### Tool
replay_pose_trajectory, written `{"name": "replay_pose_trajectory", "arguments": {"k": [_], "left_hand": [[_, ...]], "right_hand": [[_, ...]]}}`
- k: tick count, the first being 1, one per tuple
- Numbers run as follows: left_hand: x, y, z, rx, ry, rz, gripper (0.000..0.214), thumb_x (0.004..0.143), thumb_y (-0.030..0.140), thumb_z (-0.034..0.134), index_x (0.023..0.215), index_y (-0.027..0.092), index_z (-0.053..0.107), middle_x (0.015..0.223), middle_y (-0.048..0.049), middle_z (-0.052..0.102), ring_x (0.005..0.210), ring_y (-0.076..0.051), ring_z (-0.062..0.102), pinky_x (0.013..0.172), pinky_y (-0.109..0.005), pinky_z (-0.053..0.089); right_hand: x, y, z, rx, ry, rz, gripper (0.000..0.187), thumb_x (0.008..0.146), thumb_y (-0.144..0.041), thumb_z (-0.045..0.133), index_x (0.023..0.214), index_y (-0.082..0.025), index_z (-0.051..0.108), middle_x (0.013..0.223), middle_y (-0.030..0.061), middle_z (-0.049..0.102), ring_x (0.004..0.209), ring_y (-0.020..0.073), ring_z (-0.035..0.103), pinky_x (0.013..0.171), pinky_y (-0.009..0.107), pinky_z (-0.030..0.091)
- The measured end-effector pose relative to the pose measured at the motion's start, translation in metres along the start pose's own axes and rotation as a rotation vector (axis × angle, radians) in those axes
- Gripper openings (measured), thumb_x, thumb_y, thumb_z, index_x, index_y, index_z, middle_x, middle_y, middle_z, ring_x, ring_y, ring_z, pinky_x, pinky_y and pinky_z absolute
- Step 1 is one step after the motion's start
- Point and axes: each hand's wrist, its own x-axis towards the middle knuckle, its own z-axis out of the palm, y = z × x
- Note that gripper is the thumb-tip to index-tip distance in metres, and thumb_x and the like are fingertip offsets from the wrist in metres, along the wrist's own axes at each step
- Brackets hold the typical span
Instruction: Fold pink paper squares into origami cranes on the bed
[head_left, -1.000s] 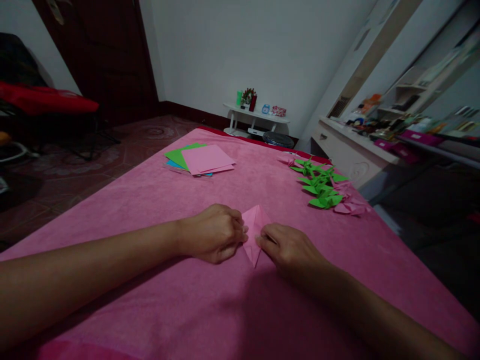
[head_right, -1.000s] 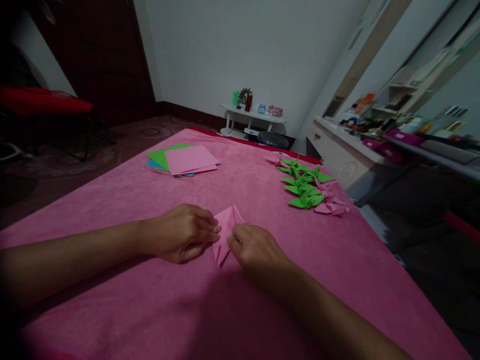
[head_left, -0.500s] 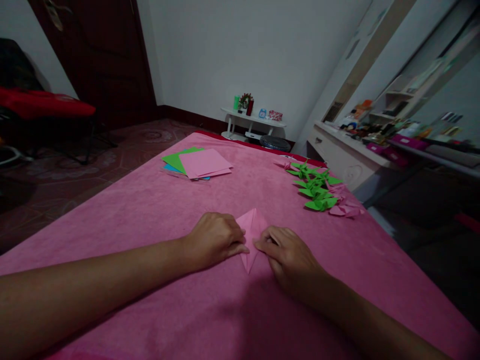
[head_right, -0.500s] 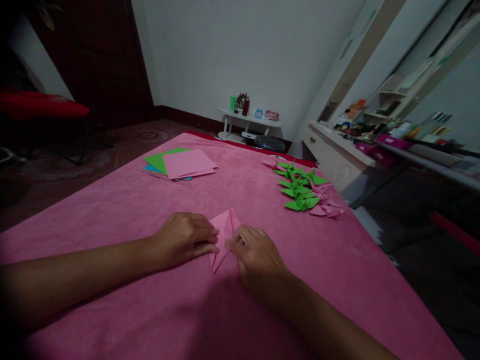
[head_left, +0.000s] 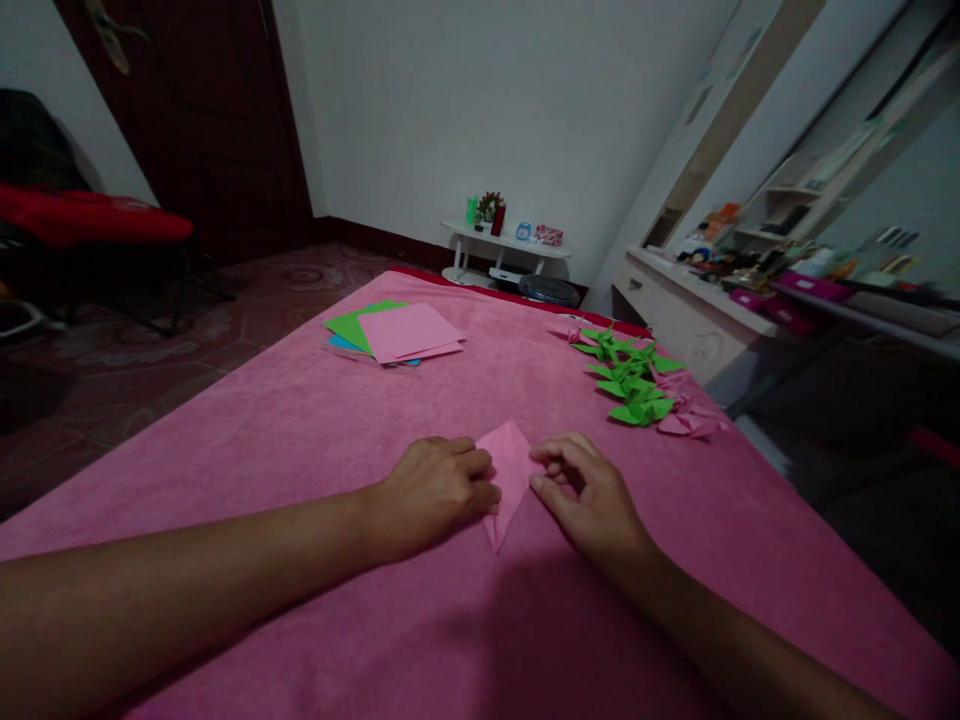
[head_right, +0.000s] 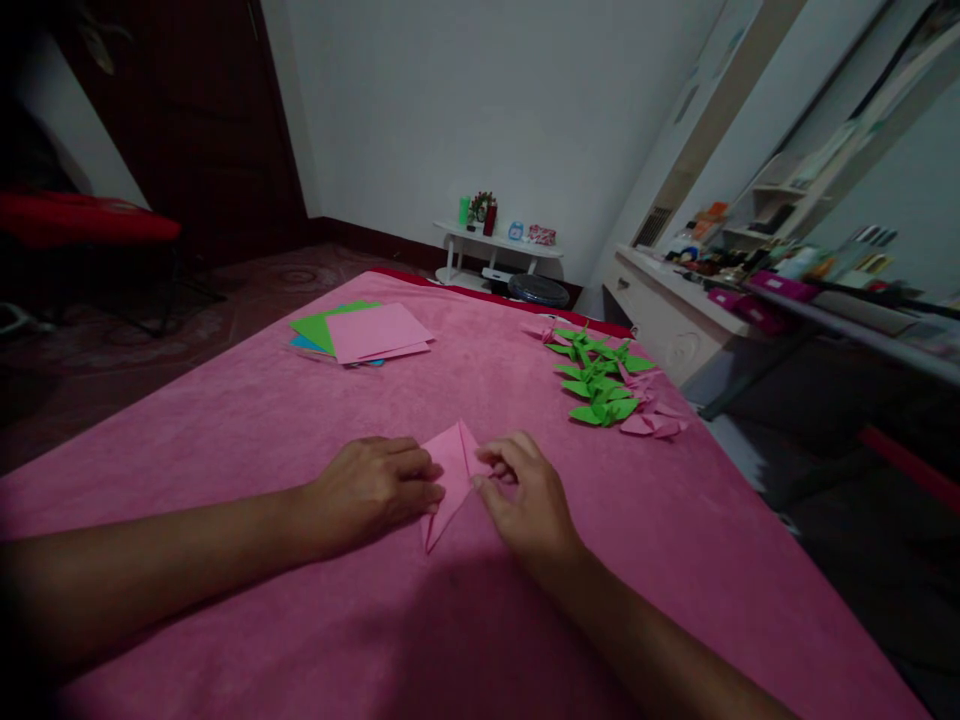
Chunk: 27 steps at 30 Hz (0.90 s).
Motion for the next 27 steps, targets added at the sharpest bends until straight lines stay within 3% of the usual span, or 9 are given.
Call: {"name": "replay_pose_trajectory", "arguments": {"k": [2,6,15,23,25,27], "left_hand": [[0.0,0.0,0.0,-0.006,0.004,-0.006,0.022,0.09,0.034,0.045,0.088,0.025,0.065,0.085,-0.0008,0.063,0.075,-0.016,0.054,0.058,-0.028,0.035],[0.0,0.001,0.0,-0.019,0.008,-0.032,0.022,0.09,0.035,0.046,0.088,0.025,0.065,0.089,-0.0003,0.062,0.077,-0.016,0.054,0.058,-0.028,0.035],[-0.005,-0.001,0.001,-0.186,0.035,-0.039,0.025,0.089,0.033,0.043,0.097,0.026,0.066,0.105,-0.0025,0.058,0.089,-0.017,0.053,0.068,-0.03,0.04],[-0.005,0.0,-0.002,-0.319,0.085,-0.102,0.027,0.087,0.038,0.047,0.089,0.025,0.07,0.091,-0.0047,0.058,0.081,-0.016,0.052,0.068,-0.03,0.04],[-0.002,-0.002,-0.003,-0.399,0.156,-0.155,0.023,0.084,0.037,0.052,0.084,0.025,0.071,0.093,-0.0049,0.057,0.086,-0.017,0.052,0.072,-0.03,0.041],[0.005,-0.007,-0.004,-0.496,0.302,-0.285,0.016,0.079,0.036,0.06,0.079,0.024,0.071,0.099,-0.0056,0.056,0.095,-0.019,0.051,0.079,-0.032,0.042]], "right_hand": [[0.005,0.003,0.002,0.041,0.054,0.09,0.035,0.071,-0.022,0.066,0.104,-0.019,0.054,0.098,0.0062,0.057,0.085,0.0172,0.056,0.07,0.028,0.047],[0.021,0.007,0.006,0.122,-0.065,0.164,0.055,0.066,-0.026,0.072,0.115,-0.02,0.048,0.099,0.0057,0.06,0.086,0.0171,0.058,0.076,0.032,0.046],[0.052,0.02,0.008,0.335,-0.259,0.307,0.063,0.055,-0.013,0.075,0.112,-0.017,0.046,0.078,0.001,0.061,0.064,0.0133,0.058,0.056,0.025,0.043],[0.061,0.001,0.007,0.659,-0.379,0.452,0.054,0.047,-0.007,0.071,0.096,-0.015,0.049,0.069,-0.0001,0.063,0.059,0.0142,0.059,0.053,0.024,0.043],[0.064,-0.001,0.004,0.707,-0.377,0.461,0.053,0.045,-0.007,0.072,0.092,-0.015,0.05,0.069,0.0002,0.065,0.059,0.0149,0.06,0.054,0.025,0.043],[0.068,-0.003,-0.001,0.742,-0.374,0.461,0.054,0.045,-0.007,0.073,0.092,-0.015,0.05,0.069,0.0006,0.066,0.06,0.0156,0.061,0.055,0.026,0.044]]}}
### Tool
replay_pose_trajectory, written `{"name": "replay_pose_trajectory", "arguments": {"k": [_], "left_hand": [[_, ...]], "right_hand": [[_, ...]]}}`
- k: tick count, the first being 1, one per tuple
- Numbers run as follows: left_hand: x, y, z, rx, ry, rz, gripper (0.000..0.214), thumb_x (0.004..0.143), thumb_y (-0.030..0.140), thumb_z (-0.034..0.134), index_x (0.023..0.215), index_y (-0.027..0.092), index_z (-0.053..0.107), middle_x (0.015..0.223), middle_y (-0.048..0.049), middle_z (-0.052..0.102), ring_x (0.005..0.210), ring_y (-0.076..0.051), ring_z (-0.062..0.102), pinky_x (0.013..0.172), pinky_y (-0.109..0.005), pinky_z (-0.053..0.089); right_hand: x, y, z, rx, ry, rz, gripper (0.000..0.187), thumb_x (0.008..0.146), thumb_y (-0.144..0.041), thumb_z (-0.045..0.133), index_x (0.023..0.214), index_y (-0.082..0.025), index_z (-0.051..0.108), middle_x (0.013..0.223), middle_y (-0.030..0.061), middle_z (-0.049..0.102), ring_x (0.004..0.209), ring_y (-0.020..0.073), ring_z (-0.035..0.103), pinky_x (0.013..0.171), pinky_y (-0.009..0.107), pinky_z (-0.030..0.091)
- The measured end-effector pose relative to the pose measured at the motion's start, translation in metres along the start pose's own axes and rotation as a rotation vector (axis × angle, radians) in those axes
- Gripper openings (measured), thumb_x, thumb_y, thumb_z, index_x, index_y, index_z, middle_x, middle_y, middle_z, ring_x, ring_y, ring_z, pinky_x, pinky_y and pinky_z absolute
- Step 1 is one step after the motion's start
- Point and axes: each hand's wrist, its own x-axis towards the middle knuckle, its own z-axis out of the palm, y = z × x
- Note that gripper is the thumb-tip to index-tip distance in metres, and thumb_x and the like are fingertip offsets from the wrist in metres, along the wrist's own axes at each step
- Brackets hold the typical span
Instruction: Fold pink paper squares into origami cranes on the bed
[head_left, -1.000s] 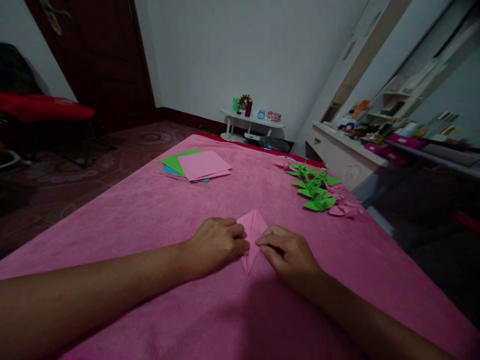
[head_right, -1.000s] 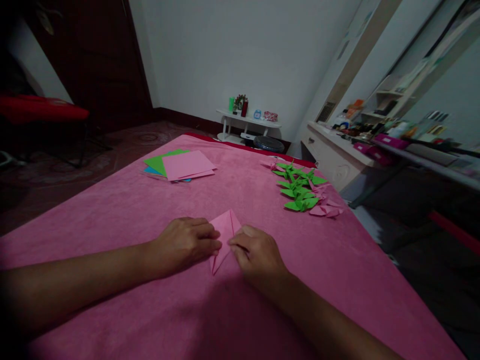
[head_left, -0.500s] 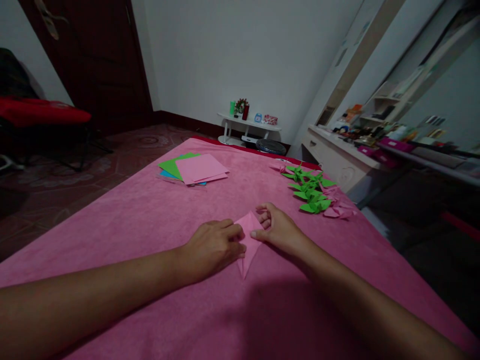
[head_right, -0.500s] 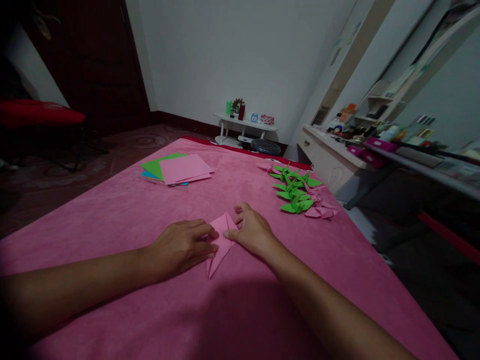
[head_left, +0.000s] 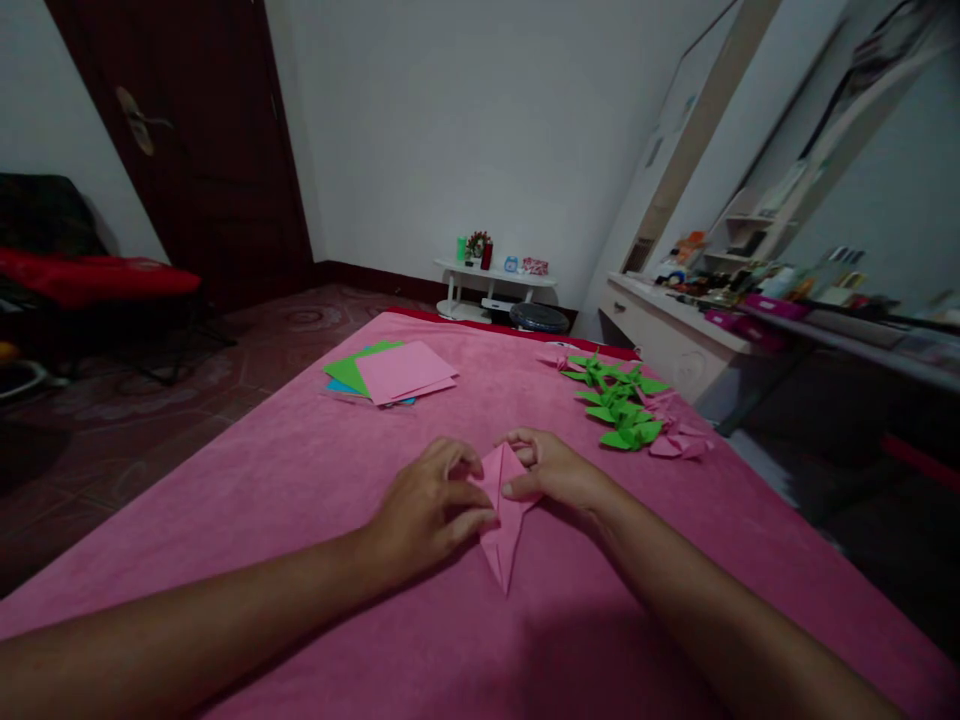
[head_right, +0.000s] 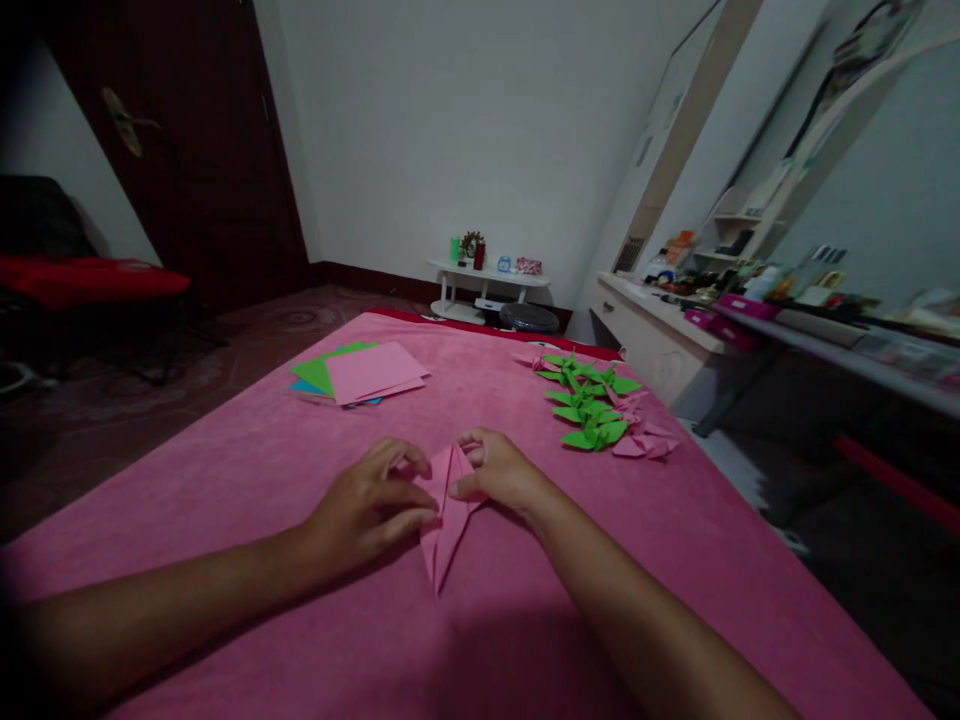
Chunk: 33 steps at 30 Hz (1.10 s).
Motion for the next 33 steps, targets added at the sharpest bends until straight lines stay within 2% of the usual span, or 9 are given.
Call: {"name": "replay_pose_trajectory", "arguments": {"k": [2,4,6,8,10,17,20,24,33], "left_hand": [[0.012,-0.004,0.001,-0.142,0.201,-0.172,0.017,0.072,0.034,0.068,0.085,0.022,0.068,0.106,-0.0074,0.055,0.103,-0.022,0.05,0.084,-0.035,0.042],[0.024,-0.007,0.003,-0.404,0.258,-0.366,0.041,0.065,0.034,0.073,0.102,0.019,0.063,0.107,-0.0096,0.057,0.098,-0.022,0.055,0.078,-0.034,0.046],[0.034,-0.007,0.006,-0.713,0.116,-0.518,0.052,0.06,0.035,0.077,0.106,0.014,0.061,0.1,-0.0122,0.063,0.084,-0.021,0.06,0.071,-0.033,0.048],[0.038,-0.004,0.008,-0.95,-0.071,-0.613,0.048,0.058,0.034,0.079,0.097,0.009,0.065,0.088,-0.0134,0.067,0.073,-0.021,0.062,0.066,-0.031,0.048],[0.037,0.0,0.01,-1.075,-0.151,-0.678,0.04,0.057,0.032,0.08,0.084,0.006,0.068,0.078,-0.0128,0.068,0.066,-0.018,0.062,0.062,-0.028,0.046],[0.03,0.001,0.018,-1.171,0.014,-0.732,0.034,0.051,0.028,0.083,0.076,0.009,0.07,0.066,-0.0074,0.068,0.06,-0.016,0.061,0.059,-0.026,0.046],[0.03,0.001,0.02,-1.123,0.129,-0.724,0.028,0.053,0.031,0.081,0.064,0.01,0.068,0.058,-0.0055,0.066,0.056,-0.016,0.06,0.057,-0.025,0.045],[0.029,0.003,0.018,-1.135,0.208,-0.72,0.026,0.055,0.031,0.08,0.064,0.009,0.068,0.059,-0.0059,0.066,0.056,-0.015,0.06,0.058,-0.025,0.045],[0.026,0.005,0.015,-1.274,0.115,-0.778,0.019,0.06,0.021,0.073,0.07,0.005,0.069,0.067,-0.0118,0.069,0.058,-0.017,0.062,0.061,-0.027,0.046]], "right_hand": [[0.001,-0.007,-0.003,0.021,-0.009,-0.012,0.056,0.045,-0.007,0.073,0.095,-0.015,0.05,0.069,0.0011,0.067,0.058,0.016,0.061,0.055,0.027,0.045],[0.002,-0.014,-0.006,0.02,0.001,-0.039,0.056,0.046,-0.008,0.073,0.096,-0.015,0.05,0.066,0.0004,0.067,0.054,0.0147,0.06,0.053,0.027,0.045],[0.001,-0.02,-0.007,0.02,0.029,-0.086,0.055,0.047,-0.008,0.072,0.097,-0.014,0.051,0.064,-0.001,0.066,0.049,0.0127,0.058,0.05,0.024,0.044],[0.0,-0.023,-0.006,0.045,0.064,-0.127,0.054,0.047,-0.008,0.073,0.096,-0.015,0.052,0.063,-0.0021,0.065,0.048,0.0115,0.057,0.05,0.023,0.043],[-0.002,-0.024,-0.005,0.088,0.081,-0.14,0.053,0.046,-0.009,0.074,0.094,-0.015,0.053,0.064,-0.0017,0.066,0.05,0.0116,0.058,0.052,0.023,0.044],[-0.004,-0.011,0.001,0.222,0.061,-0.161,0.046,0.047,-0.023,0.082,0.085,-0.013,0.057,0.07,0.0014,0.066,0.06,0.014,0.061,0.06,0.027,0.046],[-0.004,-0.006,0.005,0.192,0.055,-0.124,0.039,0.054,-0.034,0.08,0.078,-0.013,0.059,0.063,-0.0008,0.061,0.052,0.0097,0.054,0.052,0.022,0.04],[-0.006,-0.001,0.01,0.087,0.065,-0.139,0.035,0.057,-0.041,0.077,0.063,-0.012,0.057,0.05,-0.0036,0.052,0.042,0.0065,0.042,0.043,0.02,0.03],[-0.007,0.008,0.024,0.137,0.201,-0.179,0.029,0.055,-0.035,0.076,0.056,-0.014,0.056,0.048,-0.0028,0.053,0.043,0.008,0.043,0.045,0.021,0.03]]}}
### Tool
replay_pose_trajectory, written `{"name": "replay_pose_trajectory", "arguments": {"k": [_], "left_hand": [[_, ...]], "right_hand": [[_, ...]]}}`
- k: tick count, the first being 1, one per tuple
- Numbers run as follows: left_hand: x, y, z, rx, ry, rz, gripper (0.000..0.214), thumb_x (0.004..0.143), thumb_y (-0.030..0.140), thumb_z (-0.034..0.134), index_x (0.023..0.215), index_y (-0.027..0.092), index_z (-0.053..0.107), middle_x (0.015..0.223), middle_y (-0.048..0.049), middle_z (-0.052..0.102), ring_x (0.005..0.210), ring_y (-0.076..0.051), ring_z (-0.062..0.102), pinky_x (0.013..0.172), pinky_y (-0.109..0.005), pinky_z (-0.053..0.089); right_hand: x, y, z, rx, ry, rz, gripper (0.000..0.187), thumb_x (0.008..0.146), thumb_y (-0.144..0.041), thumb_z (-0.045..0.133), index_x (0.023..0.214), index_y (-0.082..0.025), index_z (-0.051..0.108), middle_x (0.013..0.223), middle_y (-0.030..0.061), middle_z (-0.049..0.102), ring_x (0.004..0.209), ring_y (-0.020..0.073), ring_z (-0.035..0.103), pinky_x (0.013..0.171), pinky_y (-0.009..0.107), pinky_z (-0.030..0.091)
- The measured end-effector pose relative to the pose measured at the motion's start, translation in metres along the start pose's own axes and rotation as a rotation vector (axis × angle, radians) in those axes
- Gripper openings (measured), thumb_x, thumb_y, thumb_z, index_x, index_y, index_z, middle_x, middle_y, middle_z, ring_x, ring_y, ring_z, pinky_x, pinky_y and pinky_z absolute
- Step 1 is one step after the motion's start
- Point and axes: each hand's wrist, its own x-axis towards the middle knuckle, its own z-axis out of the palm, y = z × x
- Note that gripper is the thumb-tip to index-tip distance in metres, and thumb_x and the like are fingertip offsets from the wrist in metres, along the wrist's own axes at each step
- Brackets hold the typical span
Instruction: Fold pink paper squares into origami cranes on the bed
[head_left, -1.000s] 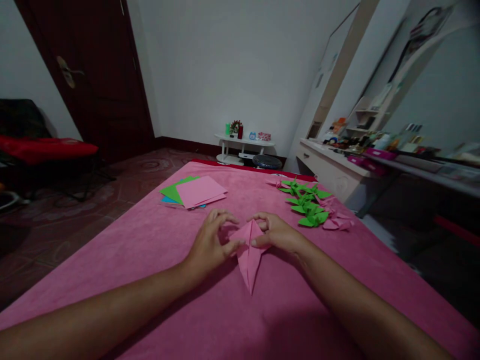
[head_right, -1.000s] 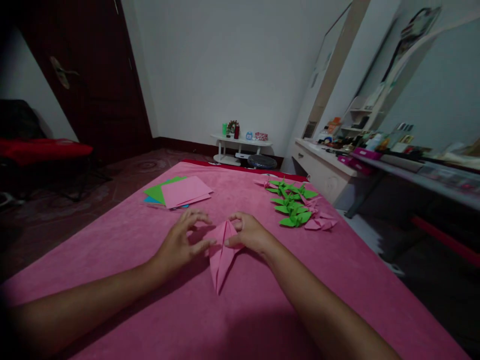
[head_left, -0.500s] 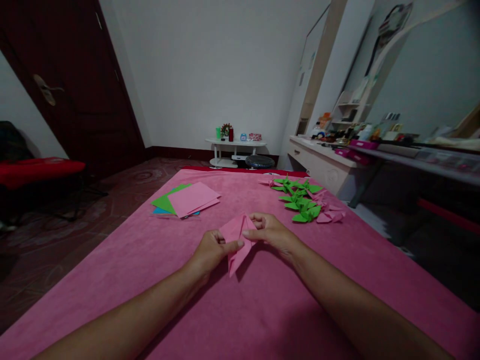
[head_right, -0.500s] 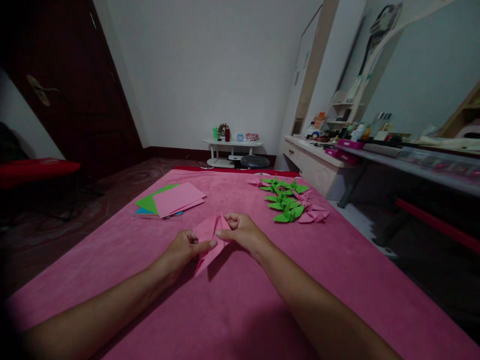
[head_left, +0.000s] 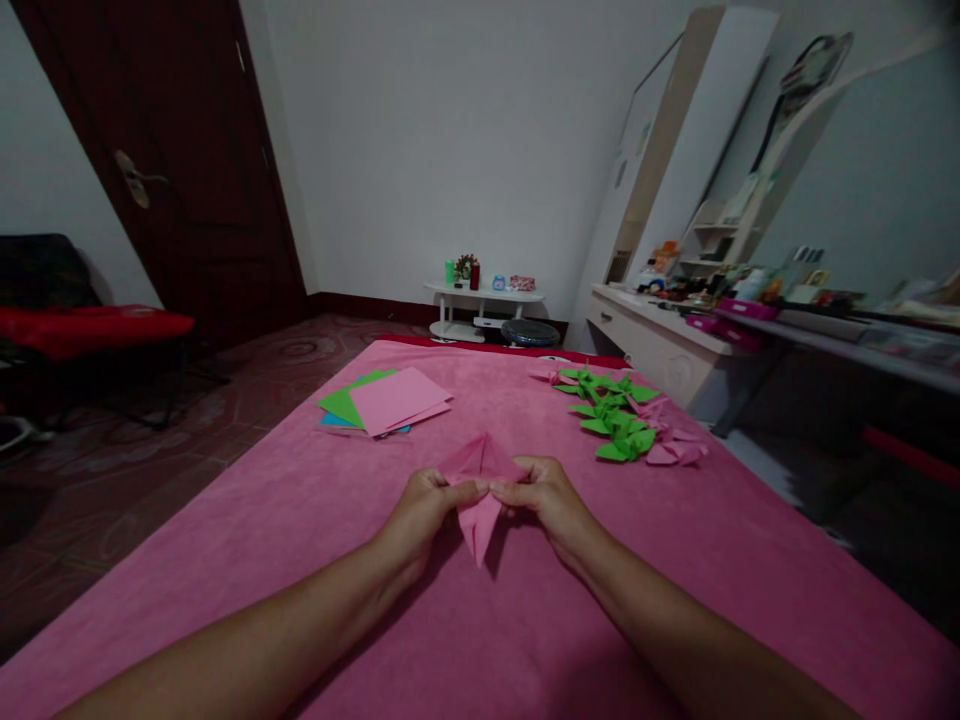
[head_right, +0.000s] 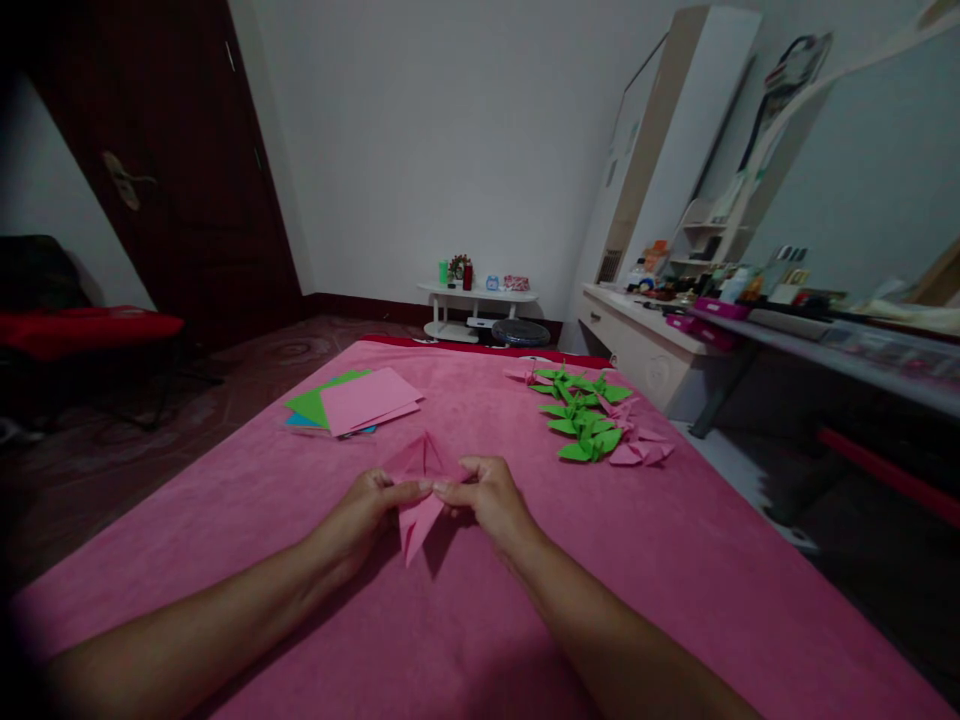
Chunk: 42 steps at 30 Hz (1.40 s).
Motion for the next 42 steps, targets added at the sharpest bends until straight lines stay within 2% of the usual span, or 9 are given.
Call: {"name": "replay_pose_trajectory", "arguments": {"k": [7,19,24,26,28,31,34,38,42], "left_hand": [[0.0,0.001,-0.002,0.056,-0.013,-0.026,0.015,0.058,0.017,0.072,0.068,0.008,0.068,0.061,-0.0065,0.067,0.05,-0.013,0.057,0.052,-0.022,0.04],[0.001,0.006,-0.003,0.21,-0.051,0.008,0.022,0.055,0.024,0.076,0.07,0.009,0.068,0.065,-0.0044,0.066,0.053,-0.013,0.057,0.053,-0.022,0.041],[0.014,0.024,-0.019,0.574,-0.012,0.228,0.006,0.055,0.01,0.067,0.061,0.011,0.065,0.057,0.0006,0.06,0.05,-0.009,0.051,0.048,-0.018,0.034],[0.017,0.03,-0.023,0.628,-0.009,0.336,0.015,0.055,0.007,0.064,0.07,0.011,0.067,0.066,-0.0014,0.064,0.059,-0.012,0.056,0.053,-0.019,0.039],[0.017,0.032,-0.025,0.58,0.064,0.393,0.031,0.057,0.008,0.065,0.087,0.012,0.067,0.074,-0.0024,0.065,0.061,-0.013,0.058,0.053,-0.02,0.041],[0.014,0.03,-0.021,0.352,0.181,0.372,0.05,0.058,0.016,0.072,0.106,0.014,0.059,0.066,0.0012,0.061,0.05,-0.01,0.054,0.048,-0.02,0.04],[0.013,0.025,-0.016,0.087,0.175,0.321,0.045,0.059,0.023,0.076,0.099,0.013,0.059,0.065,0.0012,0.061,0.052,-0.01,0.055,0.051,-0.021,0.042],[0.017,0.019,-0.018,0.034,0.159,0.29,0.041,0.051,0.023,0.081,0.084,0.012,0.06,0.066,0.0004,0.063,0.054,-0.011,0.058,0.053,-0.022,0.043],[0.017,0.012,-0.021,0.039,0.078,0.211,0.04,0.048,0.022,0.083,0.079,0.012,0.06,0.062,0.0008,0.063,0.05,-0.01,0.056,0.051,-0.021,0.042]], "right_hand": [[-0.002,-0.003,0.005,0.019,-0.104,-0.152,0.034,0.063,-0.039,0.074,0.084,-0.014,0.063,0.073,0.0004,0.06,0.062,0.012,0.051,0.058,0.023,0.04],[0.0,0.0,-0.003,-0.063,0.108,-0.219,0.022,0.064,-0.034,0.072,0.064,-0.015,0.062,0.058,-0.002,0.054,0.052,0.0106,0.044,0.05,0.023,0.035],[0.004,0.001,-0.007,-0.134,0.049,-0.166,0.022,0.061,-0.031,0.072,0.056,-0.014,0.058,0.053,-0.0036,0.048,0.05,0.0092,0.039,0.048,0.022,0.028],[0.006,0.003,-0.007,-0.162,0.098,-0.165,0.024,0.061,-0.031,0.072,0.055,-0.014,0.057,0.052,-0.0036,0.048,0.049,0.0092,0.039,0.047,0.022,0.026],[0.007,0.006,-0.006,-0.162,0.172,-0.18,0.026,0.062,-0.034,0.072,0.054,-0.015,0.057,0.051,-0.0037,0.047,0.049,0.0095,0.039,0.046,0.022,0.026],[0.005,0.008,-0.001,-0.066,0.194,-0.152,0.026,0.063,-0.038,0.072,0.06,-0.015,0.061,0.055,-0.002,0.053,0.051,0.0117,0.045,0.048,0.023,0.033],[-0.001,0.007,0.007,0.068,0.089,-0.063,0.025,0.062,-0.036,0.073,0.072,-0.014,0.066,0.063,0.0008,0.06,0.056,0.0137,0.052,0.054,0.025,0.04],[-0.007,0.001,0.014,0.073,-0.063,0.054,0.029,0.062,-0.035,0.073,0.078,-0.012,0.065,0.066,0.0029,0.062,0.054,0.0132,0.052,0.052,0.024,0.04],[-0.007,-0.001,0.013,0.05,-0.013,-0.07,0.025,0.065,-0.035,0.073,0.076,-0.014,0.064,0.071,0.002,0.061,0.064,0.0132,0.053,0.059,0.024,0.04]]}}
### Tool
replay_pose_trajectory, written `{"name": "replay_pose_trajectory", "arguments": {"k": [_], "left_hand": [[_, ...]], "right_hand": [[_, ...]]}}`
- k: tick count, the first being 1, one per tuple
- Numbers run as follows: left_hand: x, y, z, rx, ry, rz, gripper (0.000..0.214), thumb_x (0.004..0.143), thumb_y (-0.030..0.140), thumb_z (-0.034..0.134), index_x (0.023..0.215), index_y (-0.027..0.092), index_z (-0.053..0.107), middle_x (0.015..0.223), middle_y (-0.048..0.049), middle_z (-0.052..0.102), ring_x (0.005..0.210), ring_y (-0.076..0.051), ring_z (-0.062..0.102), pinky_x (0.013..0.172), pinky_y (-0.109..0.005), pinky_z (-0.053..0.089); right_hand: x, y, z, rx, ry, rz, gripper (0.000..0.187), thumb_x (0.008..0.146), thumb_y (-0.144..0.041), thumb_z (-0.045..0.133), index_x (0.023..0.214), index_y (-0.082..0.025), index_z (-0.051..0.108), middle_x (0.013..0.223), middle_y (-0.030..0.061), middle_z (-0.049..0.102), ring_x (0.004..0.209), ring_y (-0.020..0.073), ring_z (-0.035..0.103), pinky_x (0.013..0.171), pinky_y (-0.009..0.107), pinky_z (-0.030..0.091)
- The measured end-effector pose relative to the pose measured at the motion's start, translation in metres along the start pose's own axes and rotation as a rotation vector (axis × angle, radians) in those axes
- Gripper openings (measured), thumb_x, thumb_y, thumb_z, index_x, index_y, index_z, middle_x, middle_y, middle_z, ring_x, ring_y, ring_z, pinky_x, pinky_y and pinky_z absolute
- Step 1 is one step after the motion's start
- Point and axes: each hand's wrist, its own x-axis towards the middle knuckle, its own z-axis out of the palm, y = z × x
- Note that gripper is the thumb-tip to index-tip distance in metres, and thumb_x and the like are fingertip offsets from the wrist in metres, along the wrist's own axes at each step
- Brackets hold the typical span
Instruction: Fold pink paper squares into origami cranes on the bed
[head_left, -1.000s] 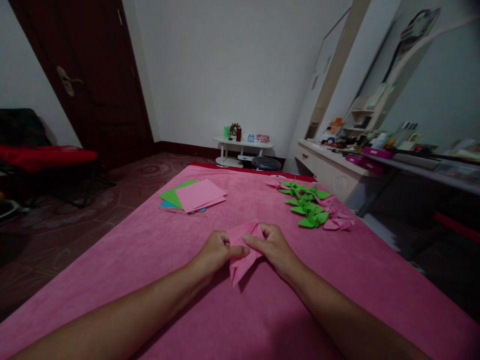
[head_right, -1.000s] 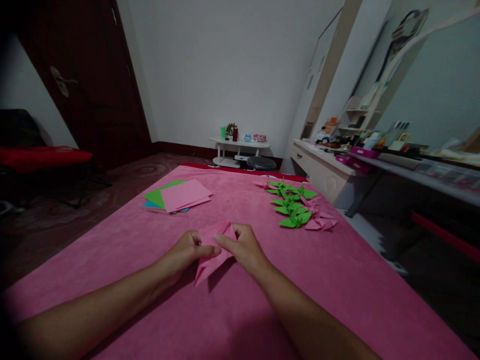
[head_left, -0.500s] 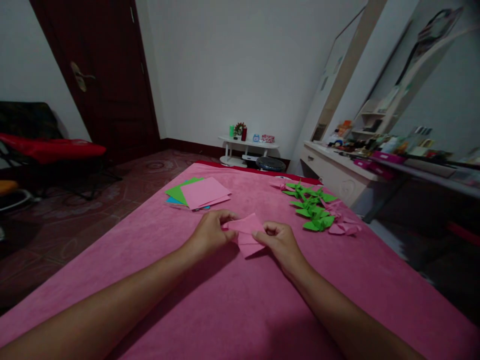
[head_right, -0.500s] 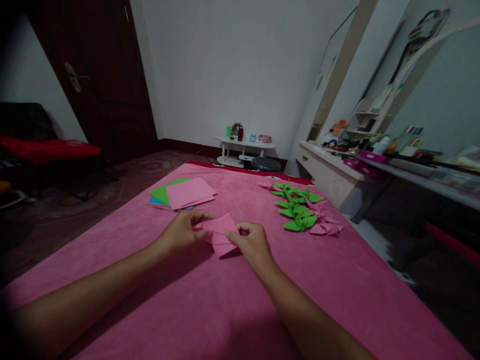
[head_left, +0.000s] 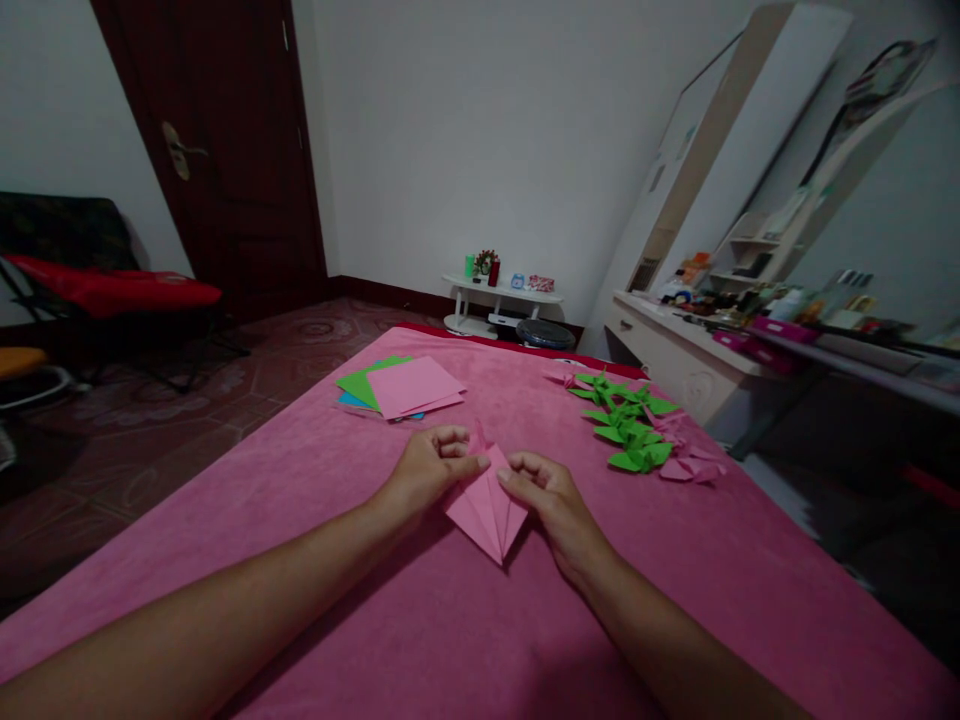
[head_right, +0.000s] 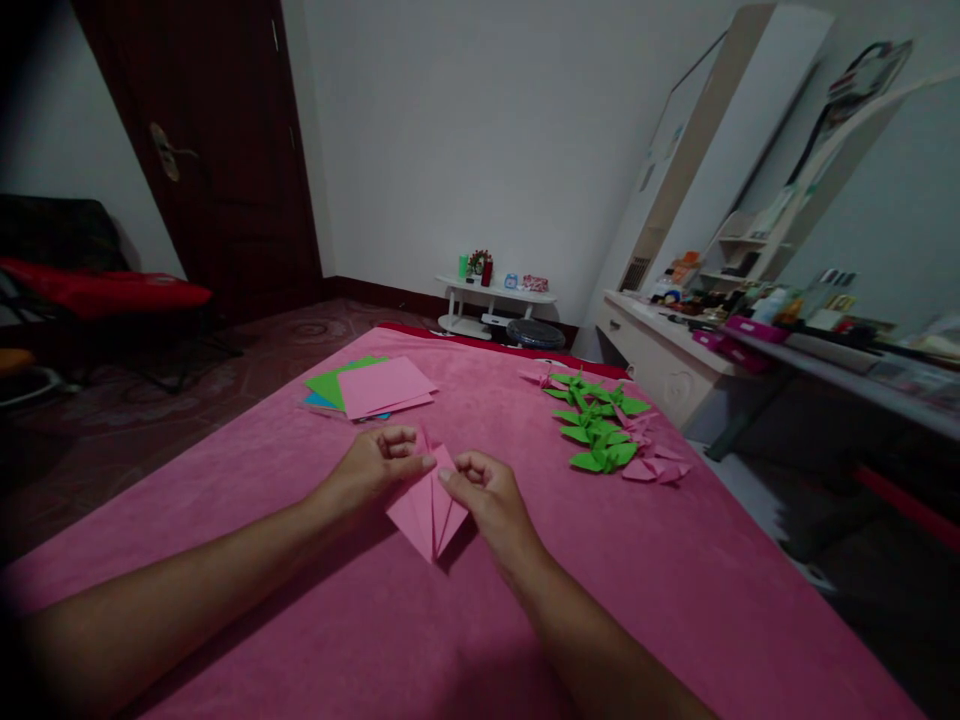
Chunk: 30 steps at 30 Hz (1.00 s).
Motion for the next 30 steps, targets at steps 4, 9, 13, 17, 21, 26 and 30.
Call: {"name": "replay_pose_trajectory", "arguments": {"k": [4,9,13,17,21,26,30], "left_hand": [[-0.006,0.0,0.003,-0.002,-0.112,-0.075,0.035,0.055,0.027,0.081,0.081,0.009,0.064,0.071,-0.0054,0.067,0.059,-0.014,0.061,0.058,-0.025,0.046],[-0.009,0.005,0.007,0.113,-0.127,-0.038,0.03,0.055,0.031,0.08,0.067,0.008,0.064,0.061,-0.0025,0.063,0.05,-0.01,0.054,0.051,-0.021,0.04],[-0.008,0.005,0.004,0.224,-0.21,-0.104,0.03,0.054,0.031,0.081,0.065,0.008,0.065,0.059,-0.0017,0.063,0.048,-0.008,0.052,0.049,-0.02,0.038],[-0.007,0.004,-0.001,0.237,-0.312,-0.187,0.032,0.051,0.029,0.082,0.068,0.009,0.065,0.066,-0.0036,0.066,0.052,-0.01,0.056,0.053,-0.021,0.041],[-0.008,0.007,-0.001,0.24,-0.321,-0.234,0.032,0.048,0.029,0.083,0.064,0.01,0.064,0.062,-0.0023,0.066,0.05,-0.009,0.055,0.051,-0.02,0.041],[-0.01,0.01,0.001,0.26,-0.302,-0.217,0.028,0.052,0.028,0.081,0.062,0.01,0.063,0.057,0.0003,0.063,0.046,-0.007,0.052,0.047,-0.018,0.038],[-0.01,0.008,0.001,0.324,-0.275,-0.173,0.027,0.055,0.03,0.079,0.06,0.01,0.062,0.05,0.0032,0.058,0.041,-0.005,0.046,0.043,-0.018,0.033]], "right_hand": [[0.002,0.002,-0.002,-0.098,0.101,-0.076,0.022,0.066,-0.033,0.072,0.066,-0.014,0.061,0.063,-0.0007,0.055,0.059,0.0114,0.047,0.057,0.023,0.036],[0.0,0.005,0.0,-0.141,0.122,-0.108,0.023,0.067,-0.032,0.07,0.061,-0.014,0.058,0.057,-0.0029,0.049,0.054,0.0091,0.041,0.051,0.022,0.03],[0.0,0.003,-0.001,-0.034,0.089,-0.05,0.025,0.068,-0.034,0.069,0.06,-0.015,0.056,0.05,-0.0052,0.046,0.046,0.007,0.038,0.045,0.02,0.028],[0.001,0.0,-0.008,0.007,-0.01,0.043,0.025,0.064,-0.036,0.073,0.068,-0.015,0.061,0.052,-0.0025,0.055,0.045,0.0086,0.047,0.045,0.02,0.035],[0.003,0.0,-0.015,-0.002,-0.081,0.088,0.025,0.064,-0.036,0.075,0.071,-0.014,0.064,0.055,-0.0005,0.059,0.047,0.0089,0.051,0.048,0.021,0.039],[0.006,0.003,-0.019,-0.016,-0.096,0.08,0.024,0.065,-0.034,0.076,0.07,-0.013,0.066,0.056,0.0001,0.06,0.047,0.0092,0.052,0.049,0.021,0.041],[0.007,0.006,-0.018,-0.037,-0.072,0.057,0.025,0.066,-0.036,0.075,0.069,-0.012,0.066,0.053,-0.0005,0.059,0.046,0.0085,0.051,0.048,0.02,0.039]]}}
